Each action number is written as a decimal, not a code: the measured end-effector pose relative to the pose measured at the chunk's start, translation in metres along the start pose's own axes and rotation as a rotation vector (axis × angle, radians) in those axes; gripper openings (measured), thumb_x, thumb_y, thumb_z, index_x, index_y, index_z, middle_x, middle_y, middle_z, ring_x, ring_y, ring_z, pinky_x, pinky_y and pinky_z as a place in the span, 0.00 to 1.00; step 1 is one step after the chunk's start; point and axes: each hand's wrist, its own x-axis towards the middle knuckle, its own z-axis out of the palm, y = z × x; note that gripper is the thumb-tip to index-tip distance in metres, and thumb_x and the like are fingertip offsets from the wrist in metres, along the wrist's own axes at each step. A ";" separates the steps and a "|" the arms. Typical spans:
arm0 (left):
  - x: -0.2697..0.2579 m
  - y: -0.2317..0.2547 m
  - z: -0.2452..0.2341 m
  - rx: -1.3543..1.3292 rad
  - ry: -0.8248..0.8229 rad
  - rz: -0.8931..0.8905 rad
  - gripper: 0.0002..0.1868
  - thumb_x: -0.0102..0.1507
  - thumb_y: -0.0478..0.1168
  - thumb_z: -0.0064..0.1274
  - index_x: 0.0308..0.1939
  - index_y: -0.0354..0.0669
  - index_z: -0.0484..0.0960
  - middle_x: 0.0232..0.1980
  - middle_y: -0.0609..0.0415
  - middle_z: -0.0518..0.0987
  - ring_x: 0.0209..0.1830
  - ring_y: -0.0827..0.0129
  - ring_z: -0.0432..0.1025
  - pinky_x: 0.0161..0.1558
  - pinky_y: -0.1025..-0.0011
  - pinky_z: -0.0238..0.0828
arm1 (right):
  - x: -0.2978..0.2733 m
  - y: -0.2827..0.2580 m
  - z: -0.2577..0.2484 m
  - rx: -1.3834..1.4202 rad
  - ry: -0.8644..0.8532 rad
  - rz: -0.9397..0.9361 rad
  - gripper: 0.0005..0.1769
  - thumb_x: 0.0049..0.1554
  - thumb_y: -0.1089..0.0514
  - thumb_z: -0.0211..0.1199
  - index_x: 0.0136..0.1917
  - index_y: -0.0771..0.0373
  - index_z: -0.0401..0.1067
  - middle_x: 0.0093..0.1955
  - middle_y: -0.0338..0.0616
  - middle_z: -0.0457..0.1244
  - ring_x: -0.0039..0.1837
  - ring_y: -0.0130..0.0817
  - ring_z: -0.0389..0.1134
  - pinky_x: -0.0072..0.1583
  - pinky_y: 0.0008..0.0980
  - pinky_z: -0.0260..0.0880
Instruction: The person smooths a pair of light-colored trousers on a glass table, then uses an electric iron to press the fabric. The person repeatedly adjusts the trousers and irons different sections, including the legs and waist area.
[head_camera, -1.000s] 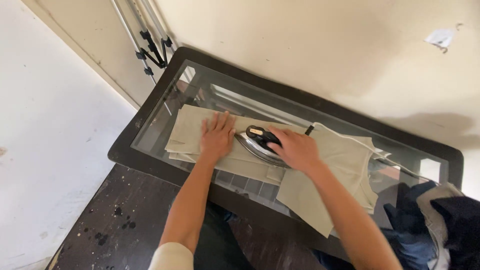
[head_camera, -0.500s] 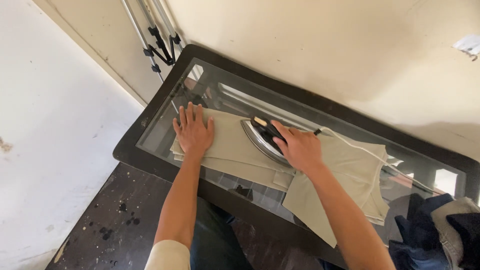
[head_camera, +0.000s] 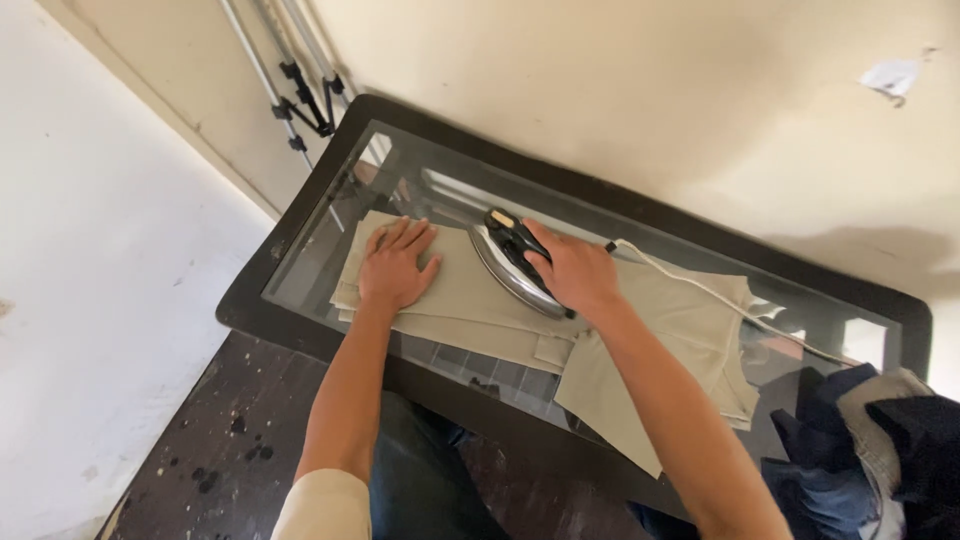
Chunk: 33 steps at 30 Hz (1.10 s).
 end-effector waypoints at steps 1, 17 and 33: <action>0.000 -0.001 -0.001 -0.002 0.008 0.011 0.29 0.66 0.66 0.40 0.70 0.74 0.73 0.76 0.74 0.68 0.78 0.75 0.58 0.79 0.60 0.40 | -0.009 0.004 -0.007 -0.005 0.010 0.009 0.30 0.68 0.36 0.43 0.82 0.34 0.54 0.48 0.47 0.71 0.48 0.48 0.76 0.49 0.46 0.75; 0.000 0.007 -0.017 -0.001 -0.064 -0.046 0.29 0.66 0.66 0.41 0.71 0.72 0.73 0.77 0.75 0.67 0.79 0.78 0.55 0.79 0.62 0.40 | -0.028 0.034 -0.007 -0.074 0.019 0.094 0.29 0.66 0.34 0.44 0.79 0.30 0.54 0.52 0.42 0.71 0.51 0.44 0.76 0.55 0.47 0.72; -0.001 0.001 -0.007 0.004 -0.091 -0.047 0.32 0.67 0.69 0.37 0.72 0.70 0.71 0.78 0.75 0.64 0.81 0.78 0.53 0.81 0.64 0.36 | -0.095 0.062 -0.032 -0.032 -0.044 0.229 0.30 0.67 0.35 0.44 0.81 0.30 0.55 0.47 0.40 0.73 0.46 0.41 0.76 0.49 0.40 0.75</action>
